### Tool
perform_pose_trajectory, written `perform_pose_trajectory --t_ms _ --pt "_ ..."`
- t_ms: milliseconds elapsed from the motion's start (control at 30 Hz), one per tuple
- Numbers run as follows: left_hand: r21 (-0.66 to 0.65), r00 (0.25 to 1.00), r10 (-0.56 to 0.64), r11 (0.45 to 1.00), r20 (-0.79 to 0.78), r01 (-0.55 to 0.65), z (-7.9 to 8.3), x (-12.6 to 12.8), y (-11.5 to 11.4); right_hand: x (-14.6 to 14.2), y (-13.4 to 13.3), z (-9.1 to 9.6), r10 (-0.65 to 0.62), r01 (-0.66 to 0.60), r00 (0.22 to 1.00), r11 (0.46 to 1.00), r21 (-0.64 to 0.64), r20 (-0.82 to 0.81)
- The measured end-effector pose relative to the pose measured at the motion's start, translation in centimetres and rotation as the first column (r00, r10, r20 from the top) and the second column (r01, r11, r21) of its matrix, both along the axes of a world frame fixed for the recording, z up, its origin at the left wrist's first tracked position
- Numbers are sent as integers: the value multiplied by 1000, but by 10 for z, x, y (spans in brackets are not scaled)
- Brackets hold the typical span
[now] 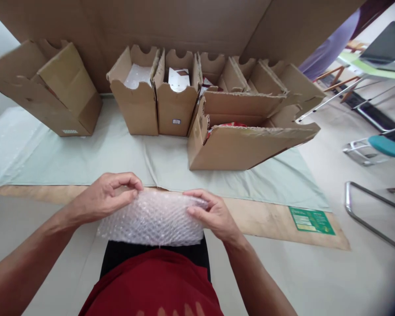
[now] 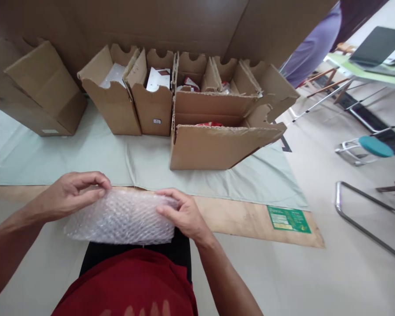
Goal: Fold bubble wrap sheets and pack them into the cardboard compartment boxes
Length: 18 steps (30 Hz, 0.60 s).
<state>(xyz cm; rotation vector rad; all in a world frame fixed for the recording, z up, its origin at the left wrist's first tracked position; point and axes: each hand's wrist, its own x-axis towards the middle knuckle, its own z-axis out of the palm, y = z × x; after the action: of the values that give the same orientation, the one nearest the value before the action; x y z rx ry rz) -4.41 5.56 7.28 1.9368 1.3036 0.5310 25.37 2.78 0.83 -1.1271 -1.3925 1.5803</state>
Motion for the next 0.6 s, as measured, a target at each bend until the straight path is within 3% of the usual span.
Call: perform_pose_trajectory --t_ms 67,133,233,300,400,467,600 --pt "26 997 -24 999 -79 26 -1 6 12 11 5 1 -125 125 992 992 -12 28" --pt "56 988 -23 998 -150 31 -9 13 28 22 13 -3 -225 217 964 974 71 143" --pt "105 983 18 994 -182 1 -30 23 53 34 25 -12 -367 280 858 921 272 360" --pt "140 978 -27 989 -207 56 -48 24 62 38 27 -17 -435 301 790 889 346 431" --pt "232 938 -103 955 -331 187 -75 12 61 42 21 -20 -478 309 727 869 387 493" --pt "273 905 -71 941 -420 201 -88 -3 53 45 14 -20 -485 291 678 867 405 552" --pt "277 859 -14 944 -512 181 -95 -38 40 55 3 -19 -493 275 579 868 414 649"
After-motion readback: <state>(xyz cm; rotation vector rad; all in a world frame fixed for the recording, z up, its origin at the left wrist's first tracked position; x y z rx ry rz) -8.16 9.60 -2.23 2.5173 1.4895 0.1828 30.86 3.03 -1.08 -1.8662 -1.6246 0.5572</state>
